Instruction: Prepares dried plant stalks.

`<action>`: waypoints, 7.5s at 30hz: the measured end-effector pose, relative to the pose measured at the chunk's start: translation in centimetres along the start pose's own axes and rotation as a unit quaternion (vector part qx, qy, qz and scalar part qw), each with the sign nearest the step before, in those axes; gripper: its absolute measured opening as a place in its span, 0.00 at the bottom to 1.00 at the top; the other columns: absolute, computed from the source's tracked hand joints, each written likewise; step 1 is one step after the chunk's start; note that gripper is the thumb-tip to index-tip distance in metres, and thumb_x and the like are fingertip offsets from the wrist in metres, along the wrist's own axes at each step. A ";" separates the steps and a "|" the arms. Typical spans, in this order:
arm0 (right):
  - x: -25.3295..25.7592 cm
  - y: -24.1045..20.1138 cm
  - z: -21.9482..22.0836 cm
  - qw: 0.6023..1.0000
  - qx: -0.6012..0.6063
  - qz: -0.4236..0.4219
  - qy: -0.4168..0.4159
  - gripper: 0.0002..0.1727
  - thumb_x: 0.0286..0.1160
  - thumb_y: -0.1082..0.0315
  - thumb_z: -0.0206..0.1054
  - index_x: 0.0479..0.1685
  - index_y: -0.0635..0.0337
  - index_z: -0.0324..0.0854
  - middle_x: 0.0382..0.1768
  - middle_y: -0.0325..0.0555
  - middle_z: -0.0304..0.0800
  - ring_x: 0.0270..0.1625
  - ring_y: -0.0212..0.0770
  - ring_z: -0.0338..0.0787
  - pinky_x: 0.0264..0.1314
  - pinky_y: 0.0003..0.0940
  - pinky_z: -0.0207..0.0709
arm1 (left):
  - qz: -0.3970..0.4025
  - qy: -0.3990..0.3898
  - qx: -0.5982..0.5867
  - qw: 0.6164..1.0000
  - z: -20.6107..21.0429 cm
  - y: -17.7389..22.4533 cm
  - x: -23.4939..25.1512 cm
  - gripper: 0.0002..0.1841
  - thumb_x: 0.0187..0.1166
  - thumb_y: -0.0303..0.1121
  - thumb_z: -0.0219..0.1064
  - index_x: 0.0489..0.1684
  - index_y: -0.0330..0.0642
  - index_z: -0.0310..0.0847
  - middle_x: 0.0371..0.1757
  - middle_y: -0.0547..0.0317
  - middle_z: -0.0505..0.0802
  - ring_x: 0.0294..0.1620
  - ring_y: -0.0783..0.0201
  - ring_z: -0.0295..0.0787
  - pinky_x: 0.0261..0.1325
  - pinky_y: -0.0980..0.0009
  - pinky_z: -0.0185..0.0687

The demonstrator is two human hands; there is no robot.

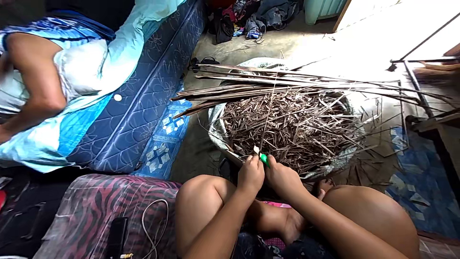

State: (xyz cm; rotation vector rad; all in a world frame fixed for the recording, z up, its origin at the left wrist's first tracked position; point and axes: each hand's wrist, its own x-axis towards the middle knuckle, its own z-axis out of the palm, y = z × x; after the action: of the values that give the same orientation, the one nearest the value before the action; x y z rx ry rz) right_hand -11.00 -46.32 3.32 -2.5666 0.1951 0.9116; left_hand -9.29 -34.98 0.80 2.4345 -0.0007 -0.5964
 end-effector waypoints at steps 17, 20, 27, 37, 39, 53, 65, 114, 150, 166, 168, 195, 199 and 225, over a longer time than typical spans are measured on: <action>2.8 1.8 -0.8 0.995 0.008 0.029 0.094 0.26 0.95 0.63 0.44 0.89 0.55 0.61 0.58 0.61 0.90 0.59 0.62 0.93 0.58 0.58 0.84 | 0.055 -0.015 -0.141 0.988 -0.7 0.0 -0.8 0.18 0.92 0.32 0.50 0.50 0.31 0.88 0.55 0.47 0.92 0.54 0.63 0.87 0.64 0.64 0.78; 3.7 3.7 -2.7 0.990 0.058 0.074 0.108 0.27 0.94 0.63 0.48 0.89 0.58 0.59 0.59 0.65 0.89 0.61 0.67 0.91 0.60 0.64 0.82 | 0.050 -0.038 -0.166 0.984 -0.3 -0.3 -1.6 0.20 0.92 0.32 0.50 0.75 0.35 0.80 0.50 0.51 0.93 0.48 0.67 0.87 0.60 0.67 0.79; 2.7 6.0 -4.9 0.977 0.165 0.030 0.132 0.24 0.95 0.59 0.49 0.83 0.57 0.65 0.54 0.64 0.89 0.57 0.64 0.91 0.60 0.65 0.80 | 0.038 -0.012 -0.219 0.975 -0.6 -0.6 -1.1 0.21 0.93 0.32 0.51 0.78 0.37 0.77 0.31 0.64 0.85 0.17 0.75 0.66 0.25 0.75 0.67; 1.4 2.5 -2.0 0.997 0.052 -0.053 -0.009 0.25 0.95 0.54 0.47 0.85 0.52 0.66 0.56 0.62 0.91 0.62 0.64 0.91 0.64 0.64 0.80 | 0.004 0.061 0.098 0.993 0.2 1.0 -2.0 0.27 0.93 0.35 0.50 0.92 0.45 0.60 0.72 0.38 0.83 0.58 0.44 0.91 0.61 0.49 0.87; 1.3 2.1 -2.0 0.999 0.029 -0.027 0.002 0.25 0.95 0.57 0.45 0.85 0.53 0.66 0.56 0.62 0.91 0.62 0.63 0.91 0.63 0.62 0.81 | 0.007 0.062 0.135 0.989 0.9 1.3 -2.3 0.28 0.92 0.34 0.50 0.93 0.47 0.60 0.70 0.40 0.84 0.51 0.47 0.93 0.54 0.52 0.89; 1.4 3.1 -2.5 0.997 0.064 -0.033 0.027 0.24 0.95 0.56 0.47 0.83 0.51 0.69 0.55 0.60 0.92 0.61 0.63 0.92 0.62 0.63 0.81 | 0.066 0.090 0.121 0.986 1.7 0.9 -2.9 0.27 0.90 0.32 0.53 0.89 0.46 0.66 0.62 0.40 0.87 0.45 0.48 0.93 0.48 0.52 0.90; 1.6 5.0 -3.2 0.989 0.072 -0.112 0.067 0.26 0.91 0.57 0.51 0.86 0.48 0.70 0.52 0.62 0.93 0.57 0.65 0.92 0.58 0.67 0.80 | 0.032 -0.051 -0.393 0.918 -0.4 -0.2 -2.0 0.21 0.91 0.29 0.50 0.79 0.32 0.71 0.29 0.64 0.83 0.11 0.78 0.63 0.15 0.81 0.65; 0.2 1.1 -1.4 1.000 0.029 0.004 0.011 0.21 0.93 0.65 0.44 0.77 0.61 0.68 0.56 0.63 0.90 0.62 0.64 0.92 0.58 0.60 0.83 | 0.048 0.038 -0.003 0.998 0.3 0.0 -1.0 0.23 0.93 0.35 0.50 0.82 0.37 0.74 0.74 0.40 0.85 0.74 0.49 0.83 0.78 0.50 0.73; 3.0 3.8 -2.4 0.995 0.059 0.069 0.052 0.22 0.94 0.61 0.44 0.78 0.62 0.67 0.59 0.65 0.89 0.64 0.65 0.90 0.62 0.64 0.81 | 0.071 -0.005 -0.101 0.992 0.7 -0.8 -2.0 0.19 0.91 0.31 0.53 0.69 0.34 0.85 0.60 0.45 0.91 0.61 0.58 0.87 0.70 0.60 0.77; -0.1 2.2 -1.3 0.999 0.027 -0.025 -0.007 0.19 0.94 0.60 0.45 0.69 0.60 0.72 0.52 0.62 0.91 0.61 0.63 0.92 0.58 0.62 0.81 | -0.003 -0.024 -0.364 0.931 -0.1 -1.2 -0.7 0.14 0.92 0.27 0.51 0.51 0.27 0.83 0.17 0.65 0.80 0.09 0.78 0.64 0.15 0.82 0.63; 0.8 2.0 -1.1 1.000 0.015 -0.013 0.022 0.20 0.94 0.61 0.44 0.72 0.61 0.72 0.54 0.63 0.91 0.61 0.64 0.92 0.58 0.63 0.82 | 0.001 -0.022 -0.342 0.939 0.1 -0.9 -0.7 0.15 0.91 0.27 0.52 0.57 0.26 0.83 0.18 0.66 0.79 0.10 0.77 0.64 0.15 0.81 0.63; 1.4 3.7 -1.7 0.997 0.065 -0.047 0.021 0.20 0.92 0.57 0.49 0.69 0.59 0.75 0.51 0.64 0.91 0.59 0.66 0.91 0.58 0.67 0.79 | 0.082 0.025 -0.174 0.981 0.6 -1.1 -1.7 0.19 0.89 0.29 0.55 0.71 0.32 0.81 0.44 0.54 0.91 0.28 0.71 0.80 0.36 0.73 0.78; 2.2 4.3 -2.7 0.996 0.050 -0.013 0.068 0.20 0.93 0.59 0.48 0.72 0.60 0.73 0.52 0.65 0.91 0.60 0.66 0.91 0.58 0.66 0.80 | -0.018 -0.050 -0.421 0.906 -0.8 -0.4 -1.7 0.14 0.92 0.25 0.49 0.51 0.26 0.82 0.11 0.67 0.74 0.07 0.76 0.64 0.13 0.80 0.66; 4.2 7.5 -5.7 0.984 0.140 0.016 0.110 0.19 0.92 0.57 0.52 0.68 0.58 0.78 0.55 0.63 0.90 0.62 0.63 0.89 0.62 0.65 0.78 | -0.067 -0.209 -0.561 0.798 -2.4 0.2 -2.7 0.16 0.93 0.29 0.42 0.52 0.33 0.78 0.32 0.56 0.88 0.08 0.78 0.68 0.12 0.83 0.69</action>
State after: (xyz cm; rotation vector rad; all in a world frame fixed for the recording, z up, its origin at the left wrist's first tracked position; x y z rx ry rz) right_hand -6.41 -55.49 2.24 -2.4008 0.3985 0.5616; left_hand -10.73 -33.38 3.75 1.1226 0.2687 -0.8608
